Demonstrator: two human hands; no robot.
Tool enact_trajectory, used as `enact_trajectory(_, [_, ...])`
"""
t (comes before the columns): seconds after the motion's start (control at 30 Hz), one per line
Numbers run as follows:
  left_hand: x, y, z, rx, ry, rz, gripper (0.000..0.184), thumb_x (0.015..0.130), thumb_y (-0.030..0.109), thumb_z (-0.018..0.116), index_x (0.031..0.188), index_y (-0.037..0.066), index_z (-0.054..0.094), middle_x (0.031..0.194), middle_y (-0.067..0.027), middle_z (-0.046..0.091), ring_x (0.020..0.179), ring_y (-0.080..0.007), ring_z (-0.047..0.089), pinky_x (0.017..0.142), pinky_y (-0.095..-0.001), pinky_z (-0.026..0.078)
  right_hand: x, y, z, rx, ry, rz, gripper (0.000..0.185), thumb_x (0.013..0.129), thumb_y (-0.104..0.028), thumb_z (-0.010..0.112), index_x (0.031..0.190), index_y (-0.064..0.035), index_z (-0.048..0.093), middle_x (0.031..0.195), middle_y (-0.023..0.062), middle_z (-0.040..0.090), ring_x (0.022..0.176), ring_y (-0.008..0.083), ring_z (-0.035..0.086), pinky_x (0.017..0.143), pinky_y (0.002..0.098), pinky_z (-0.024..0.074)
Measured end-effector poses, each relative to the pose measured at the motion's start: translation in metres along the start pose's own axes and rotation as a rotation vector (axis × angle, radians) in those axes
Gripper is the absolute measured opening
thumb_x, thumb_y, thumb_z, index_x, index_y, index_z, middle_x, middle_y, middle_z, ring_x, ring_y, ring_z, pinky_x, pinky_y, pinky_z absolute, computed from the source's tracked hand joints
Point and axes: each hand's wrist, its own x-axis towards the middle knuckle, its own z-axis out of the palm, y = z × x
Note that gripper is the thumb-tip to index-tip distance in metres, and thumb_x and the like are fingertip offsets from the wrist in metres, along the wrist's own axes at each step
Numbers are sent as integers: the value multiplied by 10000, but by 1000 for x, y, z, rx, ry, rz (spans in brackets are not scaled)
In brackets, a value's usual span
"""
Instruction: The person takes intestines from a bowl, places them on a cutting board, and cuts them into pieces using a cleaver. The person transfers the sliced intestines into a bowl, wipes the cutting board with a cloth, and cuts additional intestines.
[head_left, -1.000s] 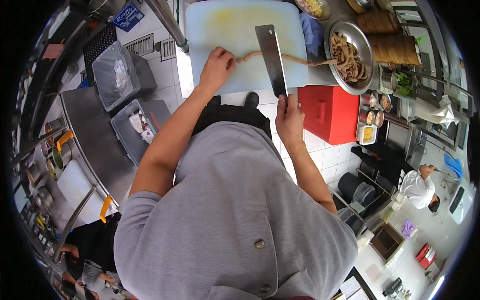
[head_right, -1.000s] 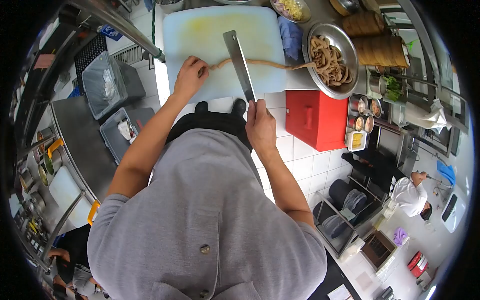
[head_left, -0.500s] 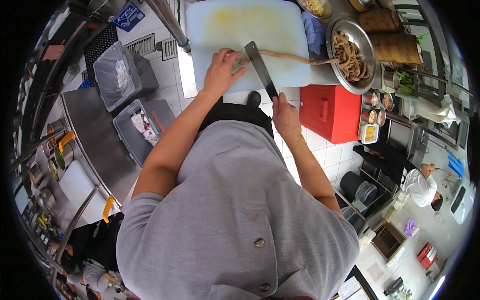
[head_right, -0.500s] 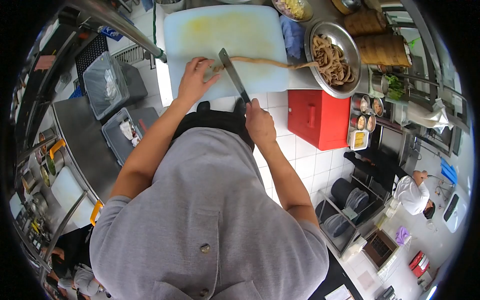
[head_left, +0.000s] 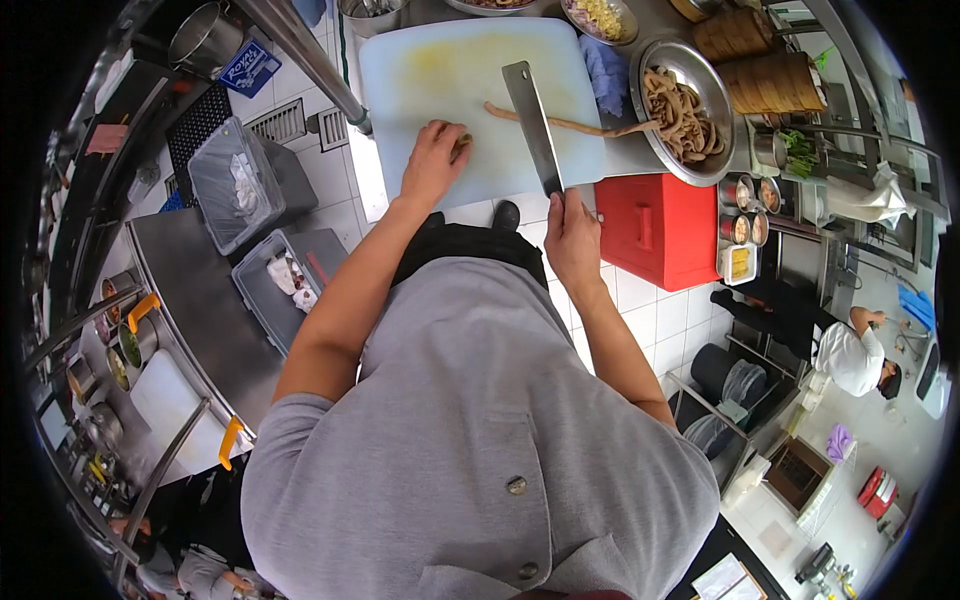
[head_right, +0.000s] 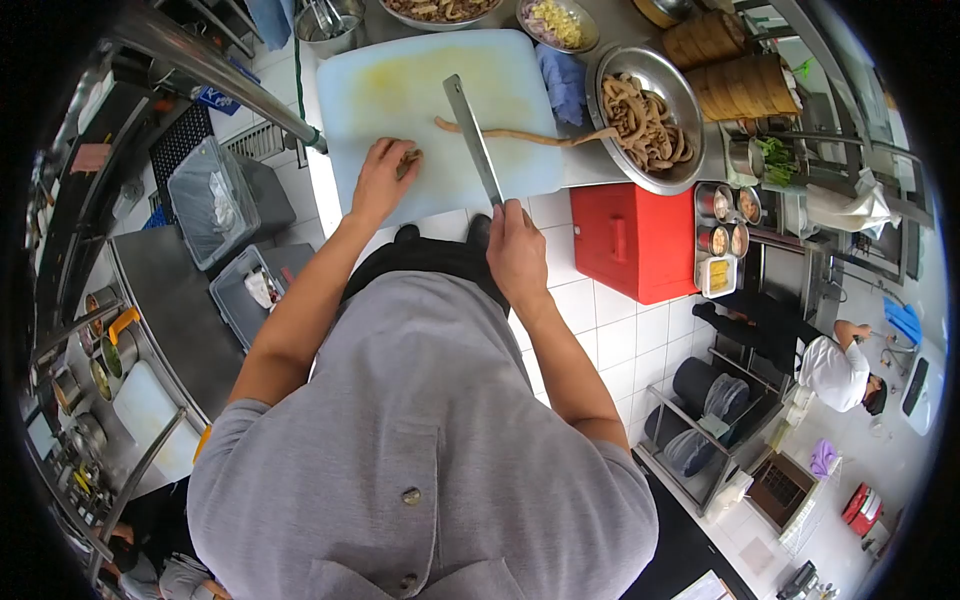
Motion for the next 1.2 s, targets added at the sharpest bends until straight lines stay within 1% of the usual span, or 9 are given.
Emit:
enact_trajectory(0.23, [14, 7, 0, -118, -72, -75, 325, 907, 149, 746, 1213, 63, 681, 1177, -116, 645, 1141, -328, 623, 950, -455, 537, -1, -1, 16, 78, -9, 64, 167, 1069, -144, 532, 1004, 2, 481, 792, 309, 654, 758, 538, 641, 656, 618, 477])
enact_trajectory(0.43, [62, -4, 8, 0, -67, 123, 320, 922, 142, 705, 1237, 92, 687, 1227, -80, 653, 1200, -317, 593, 1008, -447, 504, 0, 8, 27, 83, -44, 210, 166, 1076, -163, 516, 1030, -7, 482, 781, 324, 662, 760, 546, 652, 662, 620, 498])
enact_trajectory(0.5, [81, -10, 15, 13, -113, 387, 268, 936, 107, 666, 1202, 105, 691, 1196, -72, 654, 1151, -320, 588, 1010, -429, 497, -1, 11, 24, 75, -47, 216, 169, 1077, -164, 514, 1028, -5, 482, 780, 325, 662, 767, 547, 653, 667, 621, 499])
enact_trajectory(0.53, [88, -12, 16, 10, -116, 392, 268, 936, 107, 666, 1202, 105, 691, 1196, -72, 654, 1151, -320, 588, 1010, -429, 497, -2, 12, 23, 69, -53, 221, 173, 1078, -165, 511, 1025, -3, 483, 780, 326, 662, 774, 547, 654, 672, 623, 501])
enact_trajectory(0.6, [100, -16, 13, 91, -371, 288, 219, 942, 91, 644, 1153, 121, 695, 1164, -59, 654, 1100, -319, 582, 995, -421, 498, -4, 17, 23, 72, -49, 215, 177, 1078, -168, 511, 1024, -2, 482, 778, 325, 662, 780, 547, 656, 673, 622, 502])
enact_trajectory(0.73, [86, -14, 7, 109, -446, 216, 168, 935, 93, 657, 1095, 122, 700, 1132, -41, 654, 1075, -312, 576, 969, -420, 503, -9, 12, 19, 64, -75, 218, 189, 1081, -180, 508, 1025, -1, 481, 807, 317, 672, 797, 547, 659, 685, 621, 508])
enact_trajectory(1.0, [55, -9, -21, -95, -148, 104, 172, 902, 171, 761, 1046, 82, 732, 1030, -74, 696, 896, -246, 687, 767, -369, 566, -11, -2, 23, 34, -90, 201, 188, 1079, -180, 514, 1030, -3, 472, 899, 311, 675, 827, 545, 655, 673, 621, 511])
enact_trajectory(1.1, [33, 12, -52, -134, -194, -88, 180, 908, 198, 748, 1055, 95, 732, 1036, -81, 690, 984, -279, 665, 840, -404, 552, -11, -14, 20, 57, -14, 168, 171, 1071, -160, 531, 1028, -7, 468, 890, 313, 669, 808, 546, 648, 671, 627, 502])
enact_trajectory(1.2, [15, 4, -55, -90, -155, -60, 191, 902, 210, 759, 1044, 86, 730, 1032, -83, 686, 954, -290, 669, 831, -410, 551, -7, -24, 17, 107, 45, 144, 157, 1064, -140, 541, 1024, -10, 463, 872, 313, 664, 788, 548, 639, 675, 632, 492])
